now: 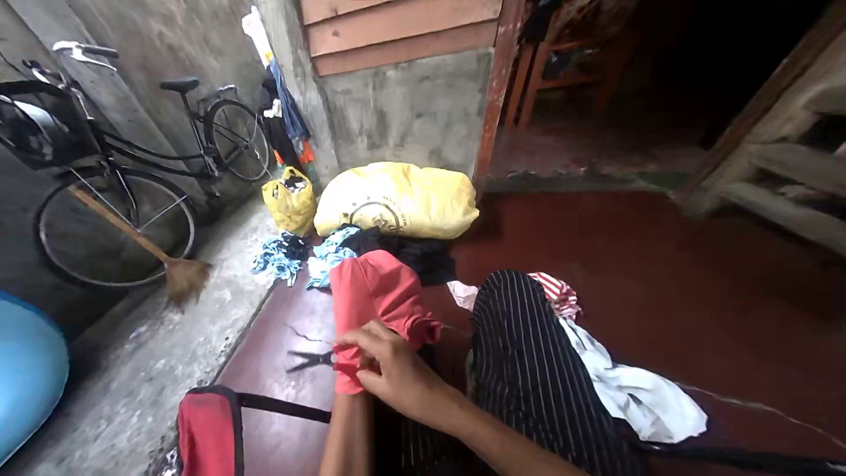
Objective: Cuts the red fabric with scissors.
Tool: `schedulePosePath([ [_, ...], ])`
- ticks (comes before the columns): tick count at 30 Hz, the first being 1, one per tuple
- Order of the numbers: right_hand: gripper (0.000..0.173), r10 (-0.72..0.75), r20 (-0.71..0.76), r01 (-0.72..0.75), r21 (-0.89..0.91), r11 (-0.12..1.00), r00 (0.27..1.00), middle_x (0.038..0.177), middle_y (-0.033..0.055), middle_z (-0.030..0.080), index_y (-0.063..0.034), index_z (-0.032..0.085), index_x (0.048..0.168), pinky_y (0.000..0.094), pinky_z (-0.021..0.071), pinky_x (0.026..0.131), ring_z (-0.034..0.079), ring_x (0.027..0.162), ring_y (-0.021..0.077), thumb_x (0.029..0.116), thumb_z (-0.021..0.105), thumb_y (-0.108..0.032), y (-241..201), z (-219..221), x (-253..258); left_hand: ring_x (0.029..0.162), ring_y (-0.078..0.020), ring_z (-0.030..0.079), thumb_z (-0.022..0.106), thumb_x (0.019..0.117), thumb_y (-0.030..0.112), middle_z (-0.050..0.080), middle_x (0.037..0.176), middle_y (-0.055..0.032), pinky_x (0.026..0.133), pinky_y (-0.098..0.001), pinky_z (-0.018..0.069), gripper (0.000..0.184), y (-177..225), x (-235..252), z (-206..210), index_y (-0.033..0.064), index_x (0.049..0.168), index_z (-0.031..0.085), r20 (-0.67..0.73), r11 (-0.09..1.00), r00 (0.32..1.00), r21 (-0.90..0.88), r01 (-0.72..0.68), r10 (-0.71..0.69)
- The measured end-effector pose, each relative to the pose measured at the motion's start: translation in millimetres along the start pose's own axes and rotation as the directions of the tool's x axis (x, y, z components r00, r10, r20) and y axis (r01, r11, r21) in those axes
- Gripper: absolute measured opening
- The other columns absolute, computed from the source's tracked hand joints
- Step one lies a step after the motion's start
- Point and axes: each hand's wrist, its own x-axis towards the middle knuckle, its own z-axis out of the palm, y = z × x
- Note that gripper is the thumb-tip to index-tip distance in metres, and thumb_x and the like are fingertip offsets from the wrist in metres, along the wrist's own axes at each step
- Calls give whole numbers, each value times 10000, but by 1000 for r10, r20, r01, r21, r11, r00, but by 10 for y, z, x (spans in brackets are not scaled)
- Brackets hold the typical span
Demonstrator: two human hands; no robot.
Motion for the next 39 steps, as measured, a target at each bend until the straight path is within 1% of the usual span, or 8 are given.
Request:
schedulePosePath([
  [4, 514, 215, -42, -171, 466, 868, 976, 1121, 82, 702, -104, 613, 1375, 349, 623, 799, 712, 894, 172, 879, 743, -136, 185, -147, -142, 606, -102, 592, 537, 939, -16, 603, 662, -35, 589, -297, 537, 95, -568, 827, -535, -23, 867, 599, 245, 916, 909, 138, -376, 337],
  [7, 388, 353, 113, -294, 803, 519, 929, 1054, 152, 711, -26, 563, 1352, 405, 626, 808, 725, 853, 243, 974, 630, -86, 266, -378, -318, 639, -123, 590, 685, 879, 65, 620, 699, -59, 602, -309, 509, 100, -787, 1051, -704, -23, 831, 690, 294, 513, 716, 533, -673, 633],
  [8, 359, 358, 163, -329, 818, 472, 919, 1038, 155, 714, -29, 556, 1332, 405, 630, 798, 730, 842, 250, 984, 619, -91, 309, -420, -380, 638, -104, 587, 685, 876, 55, 619, 695, -47, 599, -284, 510, 88, -799, 1060, -730, -16, 826, 695, 270, 503, 707, 543, -673, 654],
  [13, 496, 373, 356, -514, 644, 567, 857, 994, 100, 723, -76, 547, 1280, 391, 649, 724, 742, 824, 236, 855, 795, -146, 357, -343, -587, 635, -135, 539, 606, 909, -81, 563, 704, -108, 604, -276, 491, 66, -555, 667, -507, -117, 854, 596, 35, 747, 903, 549, -375, 427],
  [16, 467, 392, 371, -539, 624, 566, 842, 945, 89, 716, -77, 562, 1248, 372, 647, 689, 737, 771, 220, 851, 802, -130, 369, -252, -566, 932, -218, 641, 606, 959, -51, 678, 1033, -203, 877, -330, 519, 174, -188, 304, -184, -143, 1102, 642, -102, 618, 974, 785, -46, 202],
  [20, 369, 412, 449, -607, 644, 466, 793, 943, 79, 716, -77, 540, 1301, 374, 643, 708, 731, 758, 201, 963, 680, -128, 429, -256, -510, 638, -120, 563, 601, 896, -63, 579, 689, -78, 582, -268, 498, 71, -551, 629, -627, -70, 827, 616, 144, 731, 889, 520, -442, 435],
  [23, 324, 362, 546, -655, 631, 416, 755, 952, 55, 699, -90, 515, 1311, 372, 641, 710, 722, 767, 184, 1011, 608, -167, 453, -286, -493, 667, -155, 543, 561, 925, -122, 559, 716, -115, 623, -295, 494, 77, -431, 515, -476, -94, 856, 581, -1, 848, 948, 448, -285, 319],
  [39, 279, 372, 456, -578, 732, 359, 808, 908, 85, 705, -33, 595, 1257, 343, 641, 692, 706, 684, 167, 1072, 524, -230, 473, -319, -234, 606, -71, 553, 546, 885, -125, 563, 661, -47, 580, -219, 489, 96, -538, 612, -660, -67, 819, 585, 88, 868, 909, 271, -416, 408],
])
